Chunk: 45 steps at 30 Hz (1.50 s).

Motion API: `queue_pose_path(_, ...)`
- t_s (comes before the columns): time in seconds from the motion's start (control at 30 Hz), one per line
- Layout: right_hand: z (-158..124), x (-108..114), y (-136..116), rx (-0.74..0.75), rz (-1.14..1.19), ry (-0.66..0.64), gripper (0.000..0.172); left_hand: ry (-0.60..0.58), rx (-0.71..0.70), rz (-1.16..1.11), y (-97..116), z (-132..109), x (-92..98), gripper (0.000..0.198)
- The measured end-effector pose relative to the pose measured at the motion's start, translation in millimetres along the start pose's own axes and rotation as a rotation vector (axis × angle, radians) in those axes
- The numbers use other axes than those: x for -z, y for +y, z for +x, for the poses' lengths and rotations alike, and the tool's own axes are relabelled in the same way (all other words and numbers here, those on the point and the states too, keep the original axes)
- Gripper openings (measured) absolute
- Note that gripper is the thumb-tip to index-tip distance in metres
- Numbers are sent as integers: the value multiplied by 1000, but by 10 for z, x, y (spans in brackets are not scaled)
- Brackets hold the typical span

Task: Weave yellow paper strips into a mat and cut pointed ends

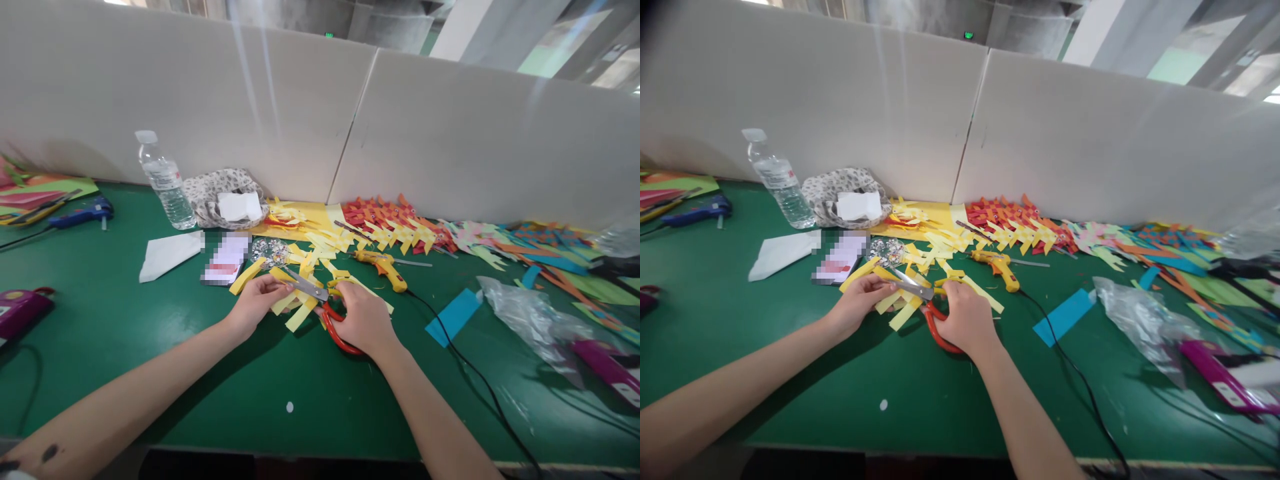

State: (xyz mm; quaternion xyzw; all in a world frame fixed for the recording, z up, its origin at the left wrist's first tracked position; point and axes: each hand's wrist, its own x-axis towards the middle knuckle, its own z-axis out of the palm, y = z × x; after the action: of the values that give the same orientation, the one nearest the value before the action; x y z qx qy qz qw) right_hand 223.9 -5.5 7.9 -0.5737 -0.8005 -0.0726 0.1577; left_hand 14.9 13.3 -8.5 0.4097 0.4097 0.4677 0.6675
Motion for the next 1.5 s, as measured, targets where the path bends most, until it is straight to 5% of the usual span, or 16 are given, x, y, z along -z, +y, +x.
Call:
queue_pose_path(0.57,-3,31,-71,-40,38,-85,29,-11,108,-119,83,-72,-67,27)
queue_pose_path(1.5,7,66,-179,-90,137,-50,27,-33,-4,-110,85,-113,-80,22)
